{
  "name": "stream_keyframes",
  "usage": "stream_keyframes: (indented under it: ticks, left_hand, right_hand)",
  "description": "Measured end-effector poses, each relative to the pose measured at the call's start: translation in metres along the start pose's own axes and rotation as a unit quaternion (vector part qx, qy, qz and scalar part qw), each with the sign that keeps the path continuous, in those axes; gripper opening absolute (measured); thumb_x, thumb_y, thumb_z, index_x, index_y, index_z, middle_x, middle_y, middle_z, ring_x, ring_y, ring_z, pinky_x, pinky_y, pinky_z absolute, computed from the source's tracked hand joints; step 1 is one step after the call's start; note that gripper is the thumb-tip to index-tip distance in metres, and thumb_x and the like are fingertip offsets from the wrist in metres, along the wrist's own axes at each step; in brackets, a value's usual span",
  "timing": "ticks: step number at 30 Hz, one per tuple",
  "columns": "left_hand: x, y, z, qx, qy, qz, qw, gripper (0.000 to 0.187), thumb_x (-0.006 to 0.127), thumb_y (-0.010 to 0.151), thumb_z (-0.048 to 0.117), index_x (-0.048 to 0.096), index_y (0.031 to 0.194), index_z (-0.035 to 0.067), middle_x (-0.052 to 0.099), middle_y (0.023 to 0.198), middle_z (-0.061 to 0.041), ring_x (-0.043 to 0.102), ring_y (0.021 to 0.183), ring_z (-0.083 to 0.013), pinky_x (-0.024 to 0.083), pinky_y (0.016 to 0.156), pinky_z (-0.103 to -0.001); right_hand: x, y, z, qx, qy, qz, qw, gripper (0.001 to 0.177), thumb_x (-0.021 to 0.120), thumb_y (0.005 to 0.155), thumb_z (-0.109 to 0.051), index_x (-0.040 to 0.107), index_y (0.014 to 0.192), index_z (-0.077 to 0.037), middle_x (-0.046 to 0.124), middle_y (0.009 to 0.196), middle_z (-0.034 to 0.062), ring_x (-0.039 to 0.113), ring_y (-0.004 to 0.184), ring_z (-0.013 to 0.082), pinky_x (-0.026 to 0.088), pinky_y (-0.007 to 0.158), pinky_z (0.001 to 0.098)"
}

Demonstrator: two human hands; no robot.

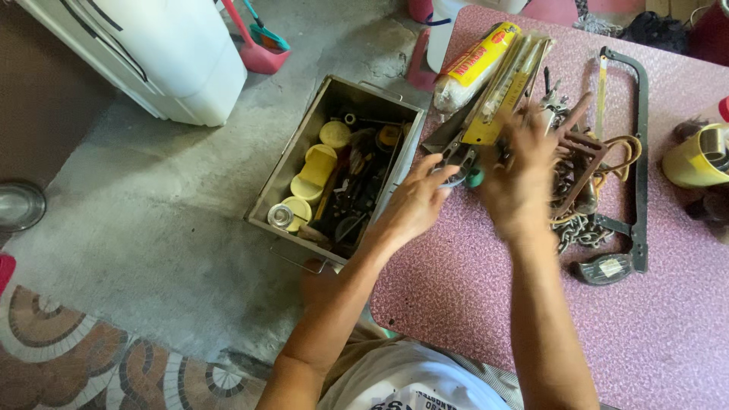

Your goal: The person removes items from an open metal toolbox drawer one at a time and places them on the table beside it, including lidded jars, a hacksaw, pliers, scissors, a coil of wire, and assorted hand tools, arranging them in a growing pile on the tabletop.

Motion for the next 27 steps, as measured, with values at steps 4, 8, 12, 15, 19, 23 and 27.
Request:
stream_keyframes:
  ticks: [4, 8, 12, 15, 19, 23, 27]
  left_hand:
    - [-0.006, -0.007, -0.030, -0.044, -0.040, -0.001, 0.998, 0.040, 0.053, 0.095, 0.003, 0.057, 0.135, 0.006, 0.053, 0.147, -0.020, 0.067, 0.118, -0.0299, 0.061, 0.094, -0.035]
    - [-0.022, -0.011, -0.063, -0.039, 0.036, 0.016, 0.998, 0.060, 0.067, 0.095, 0.025, 0.044, 0.140, -0.008, 0.051, 0.136, -0.029, 0.056, 0.124, -0.0392, 0.047, 0.104, -0.048]
    - [-0.033, -0.026, -0.120, -0.118, -0.008, 0.020, 0.993, 0.052, 0.059, 0.096, 0.030, 0.051, 0.135, -0.003, 0.057, 0.137, -0.025, 0.059, 0.125, -0.0366, 0.048, 0.106, -0.048]
    - [-0.037, -0.039, -0.158, -0.079, 0.026, 0.055, 0.995, 0.047, 0.062, 0.097, 0.025, 0.054, 0.130, -0.007, 0.057, 0.132, -0.029, 0.056, 0.123, -0.0428, 0.044, 0.104, -0.054]
    - [-0.033, -0.063, -0.234, -0.108, 0.051, 0.053, 0.991, 0.028, 0.058, 0.092, 0.015, 0.069, 0.113, 0.001, 0.070, 0.117, -0.021, 0.063, 0.117, -0.0394, 0.049, 0.099, -0.050]
    - [-0.032, -0.093, -0.293, -0.112, 0.060, 0.099, 0.987, 0.032, 0.058, 0.089, 0.008, 0.070, 0.119, 0.003, 0.067, 0.114, -0.023, 0.060, 0.114, -0.0424, 0.047, 0.097, -0.050]
    - [-0.020, -0.101, -0.339, -0.156, 0.088, 0.065, 0.982, 0.031, 0.062, 0.088, 0.008, 0.072, 0.117, 0.003, 0.068, 0.113, -0.022, 0.061, 0.114, -0.0410, 0.048, 0.098, -0.051]
  right_hand:
    - [0.063, 0.003, -0.045, -0.004, 0.106, -0.107, 0.989, 0.059, 0.073, 0.079, -0.001, 0.063, 0.137, -0.004, 0.044, 0.153, 0.0273, 0.044, 0.142, 0.0446, 0.042, 0.117, 0.0513]
    - [0.131, -0.003, -0.071, -0.036, 0.158, -0.182, 0.970, 0.044, 0.064, 0.092, -0.004, 0.063, 0.136, 0.000, 0.049, 0.151, 0.0298, 0.053, 0.133, 0.0460, 0.048, 0.110, 0.0469]
    - [0.192, -0.011, -0.078, -0.067, 0.152, -0.189, 0.968, 0.039, 0.063, 0.096, -0.009, 0.064, 0.134, 0.001, 0.051, 0.145, 0.0335, 0.055, 0.130, 0.0490, 0.048, 0.110, 0.0470]
    - [0.240, -0.026, -0.074, -0.044, 0.119, -0.254, 0.959, 0.039, 0.059, 0.095, -0.007, 0.065, 0.133, -0.001, 0.054, 0.143, 0.0310, 0.057, 0.128, 0.0475, 0.048, 0.108, 0.0495]
    - [0.288, -0.037, -0.078, -0.064, 0.125, -0.329, 0.934, 0.046, 0.063, 0.086, -0.006, 0.063, 0.132, 0.000, 0.052, 0.142, 0.0300, 0.056, 0.127, 0.0465, 0.048, 0.103, 0.0492]
    - [0.326, -0.041, -0.075, -0.027, 0.106, -0.401, 0.910, 0.053, 0.063, 0.080, -0.003, 0.063, 0.133, -0.003, 0.056, 0.142, 0.0222, 0.059, 0.125, 0.0414, 0.050, 0.102, 0.0463]
    - [0.351, -0.044, -0.078, -0.021, 0.109, -0.447, 0.888, 0.047, 0.062, 0.084, -0.005, 0.065, 0.131, -0.004, 0.061, 0.138, 0.0195, 0.062, 0.122, 0.0394, 0.051, 0.101, 0.0468]
Point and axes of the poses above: each hand's wrist, its own y-axis towards the middle knuckle, its own x-axis out of the palm, z = x × y, the point moved 8 cm from there along y, towards the middle knuckle
